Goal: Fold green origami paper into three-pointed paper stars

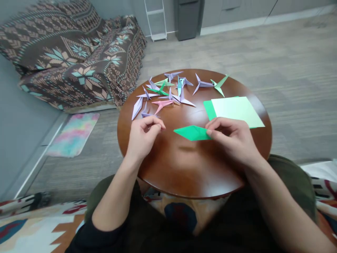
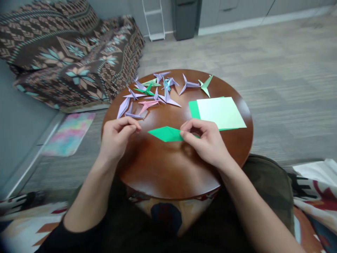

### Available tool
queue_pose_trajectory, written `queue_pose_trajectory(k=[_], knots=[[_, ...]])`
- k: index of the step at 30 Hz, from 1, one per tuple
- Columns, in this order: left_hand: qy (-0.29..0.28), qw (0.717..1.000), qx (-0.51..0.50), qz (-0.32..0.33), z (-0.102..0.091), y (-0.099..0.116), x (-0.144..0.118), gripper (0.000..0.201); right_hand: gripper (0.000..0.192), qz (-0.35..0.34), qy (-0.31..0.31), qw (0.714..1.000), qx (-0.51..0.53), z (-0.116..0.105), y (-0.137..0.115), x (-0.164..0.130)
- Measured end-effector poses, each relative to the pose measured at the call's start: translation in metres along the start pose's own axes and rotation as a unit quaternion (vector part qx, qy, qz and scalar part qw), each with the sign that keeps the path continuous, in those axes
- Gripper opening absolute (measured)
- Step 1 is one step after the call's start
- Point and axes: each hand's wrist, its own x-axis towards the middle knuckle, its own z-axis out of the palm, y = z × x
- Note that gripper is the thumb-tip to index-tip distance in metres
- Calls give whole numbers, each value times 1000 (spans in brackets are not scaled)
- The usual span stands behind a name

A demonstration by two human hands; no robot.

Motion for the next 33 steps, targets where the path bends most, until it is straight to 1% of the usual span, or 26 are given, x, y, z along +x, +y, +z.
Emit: queue_pose_trajectory(k=[1, 3, 4, 5, 7, 9, 11, 15, 17, 21, 25, 28, 30, 33], knots=[[-28, 997, -68, -23, 4, -3, -2, 16, 12, 15, 33, 999, 21, 3, 1, 0], [-102, 977, -179, -62, 20, -5, -10, 27, 12, 47, 72, 994, 63, 13, 1, 0], [-113, 969, -207, -68, 30, -4, -14, 33, 12, 59, 81, 991, 85, 19, 0, -1], [-94, 969, -220, -66, 39, -3, -19, 33, 13, 70, 80, 990, 96, 24, -1, -2], [-26, 974, -215, -68, 54, 2, -26, 27, 13, 83, 68, 989, 100, 34, -4, -5], [7, 977, -199, -77, 60, 5, -29, 30, 13, 100, 47, 989, 101, 38, -7, -8], [27, 977, -193, -86, 59, 4, -27, 31, 10, 113, 30, 989, 94, 39, -9, -9], [73, 971, -208, -95, 50, -5, -21, 27, 5, 134, 1, 987, 92, 37, -7, -9], [82, 967, -220, -99, 48, -7, -19, 26, 1, 151, -17, 983, 100, 36, -7, -8], [64, 956, -264, -108, 48, -6, -17, 25, 5, 171, -29, 979, 104, 36, -8, -6], [63, 956, -266, -104, 47, -5, -18, 25, 16, 152, -52, 982, 95, 36, -9, -7], [71, 961, -248, -97, 47, -4, -19, 25, 19, 134, -66, 986, 77, 37, -9, -8], [52, 965, -236, -98, 48, -3, -21, 23, 20, 119, -70, 988, 69, 38, -9, -9], [-1, 969, -224, -104, 48, 0, -23, 19, 25, 103, -86, 989, 62, 38, -9, -10]])
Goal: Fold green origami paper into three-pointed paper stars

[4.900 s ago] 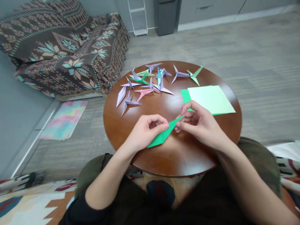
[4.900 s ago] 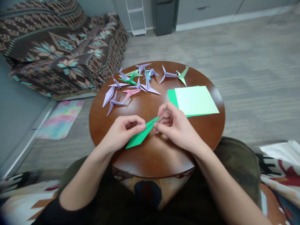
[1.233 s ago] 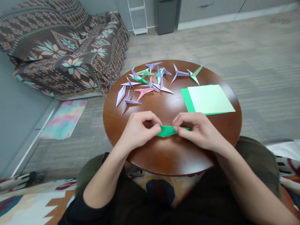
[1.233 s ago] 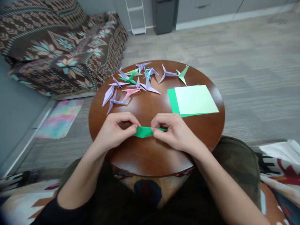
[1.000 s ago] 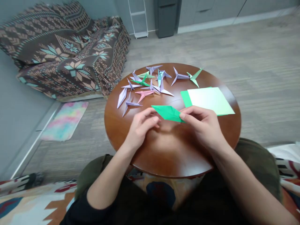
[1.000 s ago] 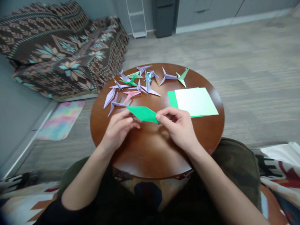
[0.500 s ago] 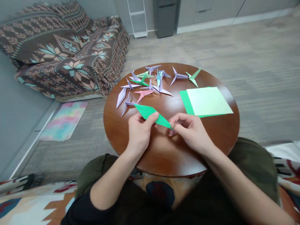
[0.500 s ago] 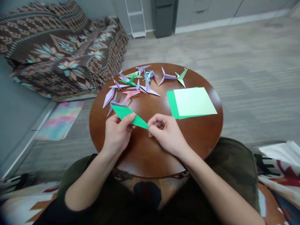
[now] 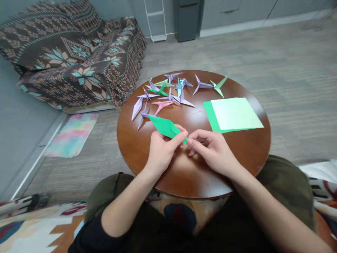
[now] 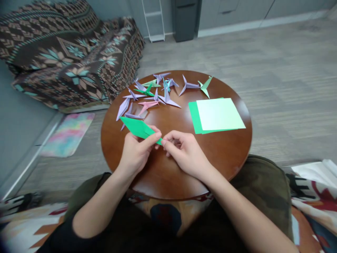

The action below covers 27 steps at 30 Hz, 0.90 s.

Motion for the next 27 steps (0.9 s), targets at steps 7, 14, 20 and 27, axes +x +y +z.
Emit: queue_pose_trajectory(k=[7, 14, 20, 27], knots=[[21, 998, 59, -1, -3, 2, 2, 21, 20, -8, -5, 1000, 2, -1, 0, -1], [49, 998, 41, 4, -2, -4, 1, 19, 6, 35, 42, 998, -5, 1, -2, 0], [105, 994, -6, 17, -7, 0, 11, 20, 6, 59, 52, 996, 33, -5, -2, 1], [98, 994, -52, -8, -10, 15, 17, 27, 13, 60, 54, 992, 93, -7, 1, 3]])
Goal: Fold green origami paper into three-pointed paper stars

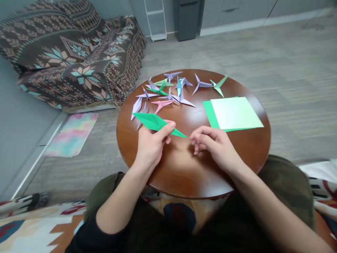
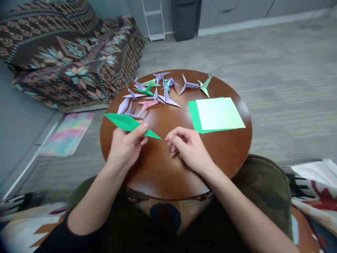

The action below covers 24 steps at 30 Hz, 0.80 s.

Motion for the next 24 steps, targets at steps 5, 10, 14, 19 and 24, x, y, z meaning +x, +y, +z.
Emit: queue_pose_trajectory(k=[5, 10, 14, 19, 24], knots=[[-50, 998, 22, -11, 2, -7, -8, 23, 15, 10, -33, 999, 12, 4, -2, -2], [-62, 997, 34, 7, 3, -12, -12, 21, 14, 16, -29, 999, 25, 4, -1, -2], [-47, 997, 43, 33, 5, -14, -14, 22, 14, 9, -22, 999, 28, 4, 0, -1], [-30, 998, 32, 53, 7, -16, -15, 19, 19, -22, -8, 1000, 8, 7, 1, -1], [-20, 998, 40, 53, 8, -16, -18, 19, 20, -42, -4, 999, -21, 8, 3, -3]])
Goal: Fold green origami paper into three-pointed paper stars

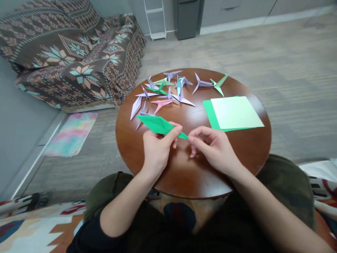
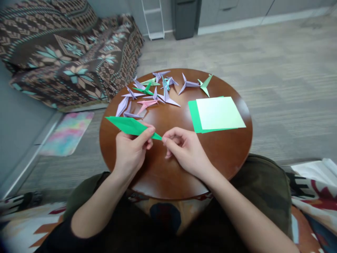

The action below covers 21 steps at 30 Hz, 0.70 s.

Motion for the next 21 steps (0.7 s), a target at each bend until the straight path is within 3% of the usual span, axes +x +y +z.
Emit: queue_pose_trajectory(k=[7, 11, 15, 21], knots=[[-94, 994, 4, -49, 1, 1, -2, 22, 17, -15, -3, 1000, 3, -1, 1, 0], [-116, 989, 77, -44, -2, 2, 0, 21, 13, -2, 8, 1000, -8, -2, 3, 0], [-130, 986, 77, -71, -2, 2, 1, 26, 9, 1, 27, 1000, -13, -2, 5, 0], [-122, 989, 77, -37, -2, 0, -1, 26, 3, 9, 15, 1000, 14, -2, 2, 1]])
